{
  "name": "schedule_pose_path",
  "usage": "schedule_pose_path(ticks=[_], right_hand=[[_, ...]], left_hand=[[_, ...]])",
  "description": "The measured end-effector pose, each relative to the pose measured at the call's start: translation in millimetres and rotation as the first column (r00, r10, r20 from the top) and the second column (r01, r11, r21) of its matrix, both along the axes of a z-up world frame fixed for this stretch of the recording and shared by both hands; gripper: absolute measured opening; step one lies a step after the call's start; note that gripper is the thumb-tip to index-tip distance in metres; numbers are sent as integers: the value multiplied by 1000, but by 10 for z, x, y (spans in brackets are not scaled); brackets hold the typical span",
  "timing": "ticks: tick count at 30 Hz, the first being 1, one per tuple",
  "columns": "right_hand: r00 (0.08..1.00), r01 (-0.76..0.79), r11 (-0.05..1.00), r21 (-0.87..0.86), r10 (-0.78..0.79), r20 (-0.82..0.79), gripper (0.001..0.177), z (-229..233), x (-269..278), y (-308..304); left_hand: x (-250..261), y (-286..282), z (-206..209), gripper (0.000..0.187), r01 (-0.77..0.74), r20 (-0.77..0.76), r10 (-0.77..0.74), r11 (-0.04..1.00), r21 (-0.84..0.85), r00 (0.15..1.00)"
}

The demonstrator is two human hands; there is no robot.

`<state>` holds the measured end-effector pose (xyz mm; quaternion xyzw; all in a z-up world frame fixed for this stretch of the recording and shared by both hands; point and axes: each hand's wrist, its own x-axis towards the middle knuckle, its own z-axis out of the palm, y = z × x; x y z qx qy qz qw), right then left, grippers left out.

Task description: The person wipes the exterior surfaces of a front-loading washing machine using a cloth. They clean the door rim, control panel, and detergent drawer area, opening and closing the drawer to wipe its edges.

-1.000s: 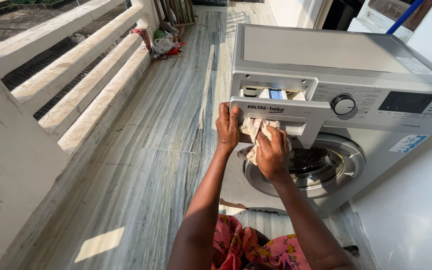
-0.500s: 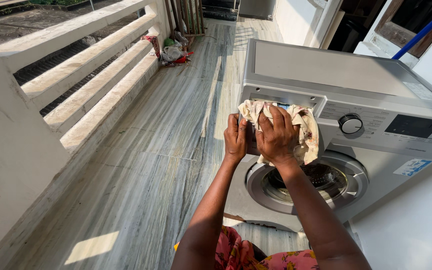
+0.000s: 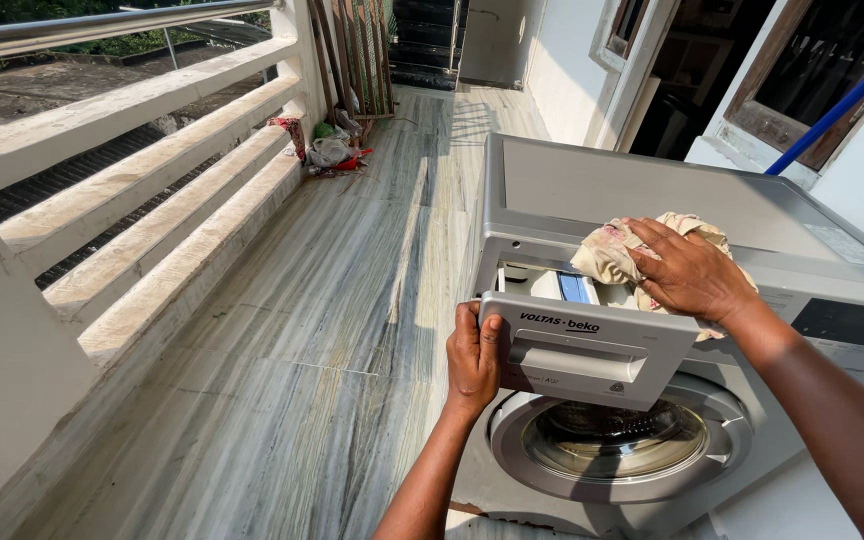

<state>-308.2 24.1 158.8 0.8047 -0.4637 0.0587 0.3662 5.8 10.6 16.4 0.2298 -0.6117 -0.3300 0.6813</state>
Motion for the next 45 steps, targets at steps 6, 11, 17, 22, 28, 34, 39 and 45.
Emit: schedule_pose_path(ticks=[6,11,17,22,28,34,39,45], right_hand=[[974,-226,972,69,227,-8,59,-107,619,-731],[885,-305,945,118,327,-332,72,-13,926,-939],[878,-294,945,141,326,-351,66,2,592,-711],[912,-215,972,99,236,-335,42,-47,326,-480],[920,-199,978,-69,162,-356,22,-136,-104,70],[993,-82,969,-233,98,59,15,5,-443,602],[374,-389,877,-281,430,822,30,-238,-81,1125],[974,131,877,-461,-27,226,48,-830,919,814]], left_hand=[[35,-13,-24,34,-6,14,6,1000,-27,1000],[54,-34,-50,32,-19,23,20,998,-56,1000],[54,-51,-58,32,-28,21,28,1000,0,999],[31,-68,-90,34,-59,44,59,998,6,997],[2,-127,-153,35,-118,32,120,992,-52,992],[-5,-100,-143,36,-136,21,137,990,-45,990],[-30,-92,-121,35,-87,-8,87,996,17,996],[32,-128,-176,40,53,-53,-52,998,14,997]])
